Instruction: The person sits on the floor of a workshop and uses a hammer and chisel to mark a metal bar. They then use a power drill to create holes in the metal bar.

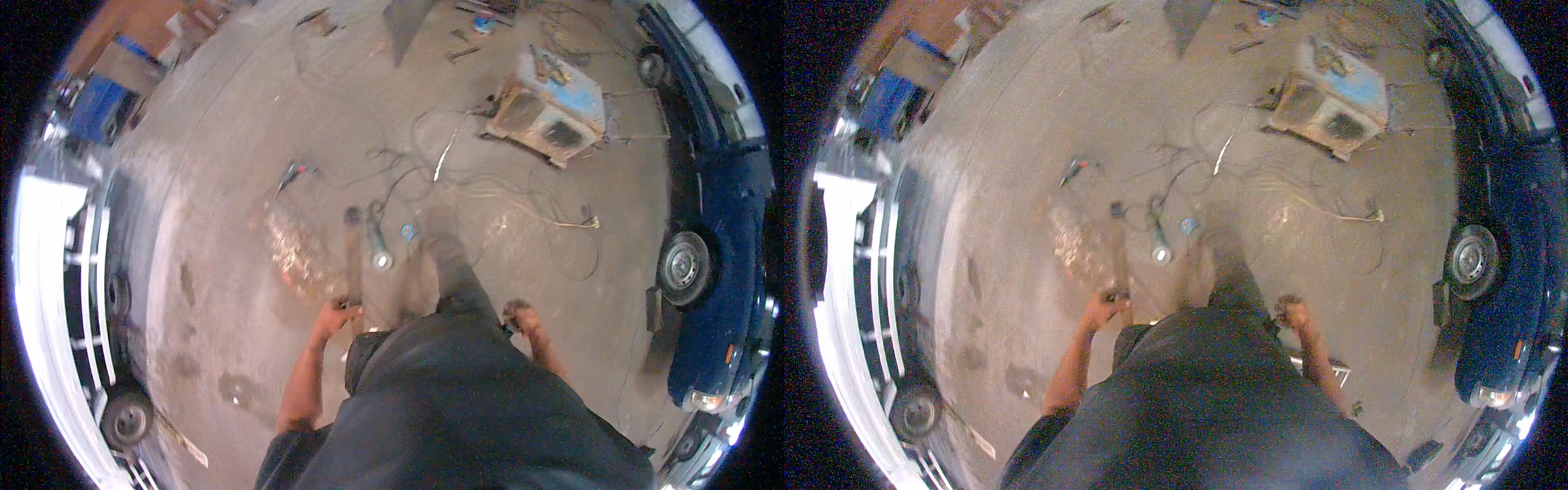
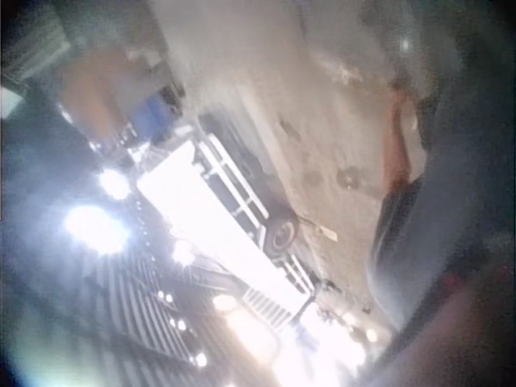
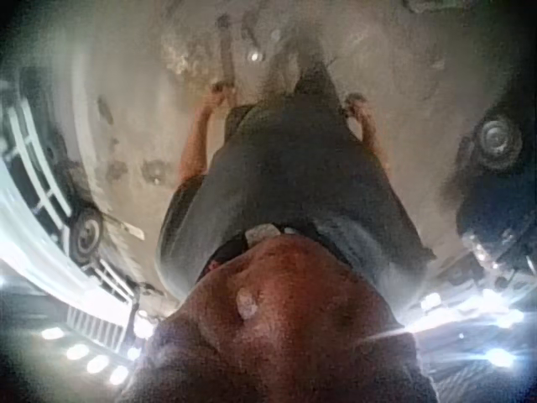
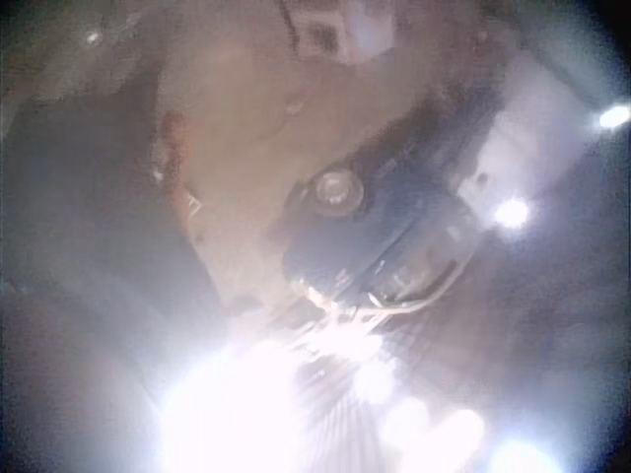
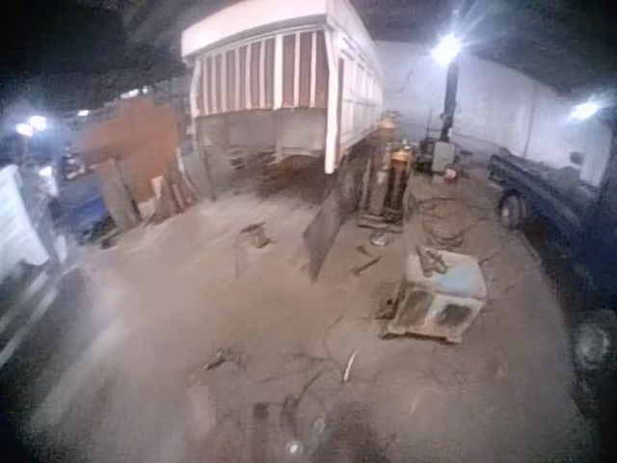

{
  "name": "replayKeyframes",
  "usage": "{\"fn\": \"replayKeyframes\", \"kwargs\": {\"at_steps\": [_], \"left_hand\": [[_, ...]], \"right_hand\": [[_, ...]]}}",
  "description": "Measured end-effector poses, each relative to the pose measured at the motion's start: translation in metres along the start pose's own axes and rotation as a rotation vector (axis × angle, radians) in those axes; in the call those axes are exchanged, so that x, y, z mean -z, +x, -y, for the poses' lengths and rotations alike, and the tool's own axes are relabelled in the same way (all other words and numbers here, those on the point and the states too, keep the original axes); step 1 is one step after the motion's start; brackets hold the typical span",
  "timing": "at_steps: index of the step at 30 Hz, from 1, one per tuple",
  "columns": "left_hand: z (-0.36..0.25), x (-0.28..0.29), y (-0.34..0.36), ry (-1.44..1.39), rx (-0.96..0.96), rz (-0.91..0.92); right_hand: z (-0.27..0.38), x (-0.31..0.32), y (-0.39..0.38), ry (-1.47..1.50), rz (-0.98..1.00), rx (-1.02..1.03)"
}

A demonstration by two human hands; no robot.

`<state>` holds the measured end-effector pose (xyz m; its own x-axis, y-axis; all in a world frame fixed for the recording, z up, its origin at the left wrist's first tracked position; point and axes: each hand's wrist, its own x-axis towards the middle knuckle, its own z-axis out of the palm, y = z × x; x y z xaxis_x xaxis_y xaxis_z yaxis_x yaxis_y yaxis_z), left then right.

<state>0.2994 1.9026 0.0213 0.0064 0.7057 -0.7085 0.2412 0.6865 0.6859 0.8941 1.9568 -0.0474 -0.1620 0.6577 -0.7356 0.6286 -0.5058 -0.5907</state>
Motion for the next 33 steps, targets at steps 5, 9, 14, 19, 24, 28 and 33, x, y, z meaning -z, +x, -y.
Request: {"fn": "replayKeyframes", "kwargs": {"at_steps": [5, 9, 14, 19, 24, 28, 33], "left_hand": [[-0.021, 0.026, 0.108, -0.112, 0.142, -0.210], [-0.086, 0.036, 0.145, -0.046, 0.368, -0.235], [-0.174, 0.075, 0.197, -0.205, 0.471, -0.308], [-0.237, 0.122, 0.292, -0.153, 0.497, -0.211], [-0.299, 0.172, 0.396, -0.058, 0.491, -0.234], [-0.330, 0.224, 0.537, 0.209, 0.193, -0.174], [-0.422, 0.308, 0.603, -0.058, 0.299, -0.186]], "right_hand": [[-0.023, 0.067, 0.135, -0.187, -0.299, 1.053], [0.048, 0.151, 0.228, 0.187, 0.126, -0.027], [0.257, 0.235, 0.326, 0.392, -0.071, 0.248], [0.386, 0.267, 0.389, 0.400, -0.094, 0.214], [0.457, 0.273, 0.483, 0.603, 0.026, -0.099], [0.452, 0.311, 0.593, 0.359, 0.018, 0.119], [0.535, 0.361, 0.681, 0.656, 0.009, -0.161]]}}
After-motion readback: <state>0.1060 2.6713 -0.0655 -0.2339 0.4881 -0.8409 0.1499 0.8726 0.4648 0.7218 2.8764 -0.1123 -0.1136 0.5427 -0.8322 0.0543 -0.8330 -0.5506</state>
